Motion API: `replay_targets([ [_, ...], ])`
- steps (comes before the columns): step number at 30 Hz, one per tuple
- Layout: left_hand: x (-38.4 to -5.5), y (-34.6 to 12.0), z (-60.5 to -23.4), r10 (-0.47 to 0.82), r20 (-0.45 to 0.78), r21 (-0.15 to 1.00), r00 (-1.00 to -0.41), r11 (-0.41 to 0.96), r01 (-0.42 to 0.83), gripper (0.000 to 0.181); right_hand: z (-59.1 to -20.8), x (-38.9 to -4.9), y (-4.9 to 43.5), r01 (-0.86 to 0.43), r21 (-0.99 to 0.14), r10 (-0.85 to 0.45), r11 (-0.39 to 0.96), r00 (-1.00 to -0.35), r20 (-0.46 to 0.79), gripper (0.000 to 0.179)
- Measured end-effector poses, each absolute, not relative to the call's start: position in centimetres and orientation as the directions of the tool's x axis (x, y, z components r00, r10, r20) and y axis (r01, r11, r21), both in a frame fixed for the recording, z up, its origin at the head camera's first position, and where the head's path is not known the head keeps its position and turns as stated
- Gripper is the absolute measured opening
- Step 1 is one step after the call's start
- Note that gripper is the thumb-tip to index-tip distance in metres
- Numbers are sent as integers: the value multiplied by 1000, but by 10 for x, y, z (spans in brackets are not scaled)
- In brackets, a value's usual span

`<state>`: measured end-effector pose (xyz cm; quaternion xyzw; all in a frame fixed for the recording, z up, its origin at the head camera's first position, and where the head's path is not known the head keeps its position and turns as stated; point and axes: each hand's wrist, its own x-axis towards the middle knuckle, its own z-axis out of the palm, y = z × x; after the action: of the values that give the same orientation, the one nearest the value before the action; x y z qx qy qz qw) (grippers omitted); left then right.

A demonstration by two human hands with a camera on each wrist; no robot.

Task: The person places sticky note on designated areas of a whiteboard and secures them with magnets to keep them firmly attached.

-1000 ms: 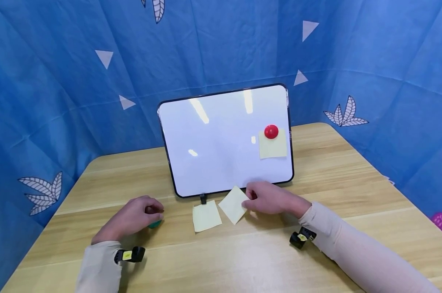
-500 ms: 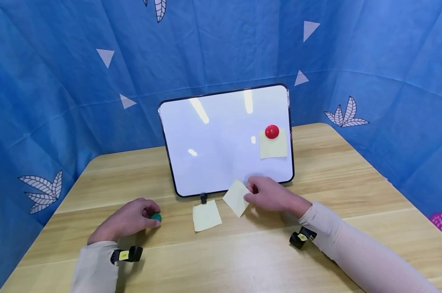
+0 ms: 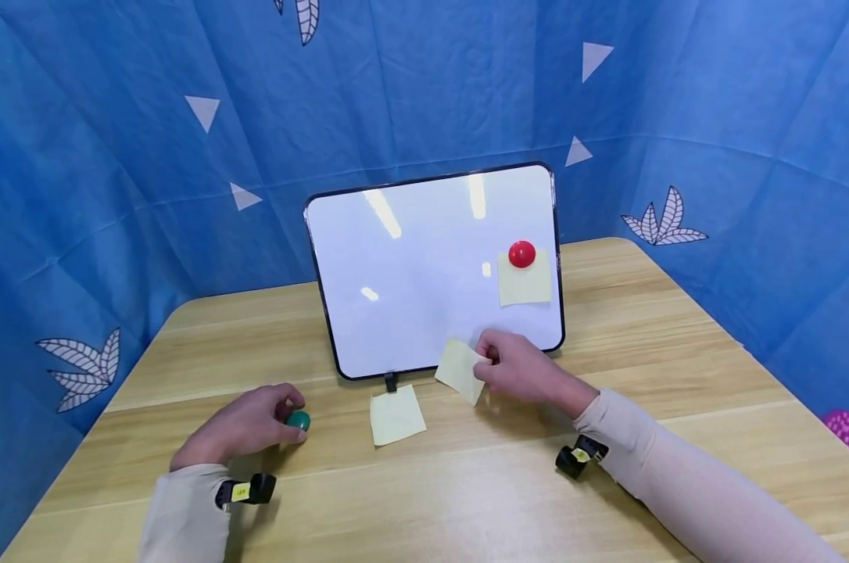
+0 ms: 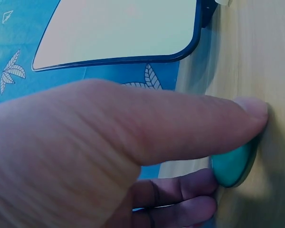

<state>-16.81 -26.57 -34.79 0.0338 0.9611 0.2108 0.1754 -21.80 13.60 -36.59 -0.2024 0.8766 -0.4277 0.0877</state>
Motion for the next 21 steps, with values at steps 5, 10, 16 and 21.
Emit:
replay_targets([
  [5,-168,-265,-350,125,-322,413,-939,911,-20,44,-367,-219,137,-348,-748,-429,566,-899,93,5],
  [10,-168,-266,-351,122,-315,413,-941,910,-20,40,-366,-217,136,-461,-687,-463,562,-864,201,4],
  [16,-165,-265,-351,118,-304,407,-945,913,-17,36,-366,-213,134,-557,-606,-521,568,-813,260,3],
  [21,-166,-265,-352,116,-290,390,-950,921,-6,34,-366,-212,133,-578,-560,-543,594,-801,251,4],
])
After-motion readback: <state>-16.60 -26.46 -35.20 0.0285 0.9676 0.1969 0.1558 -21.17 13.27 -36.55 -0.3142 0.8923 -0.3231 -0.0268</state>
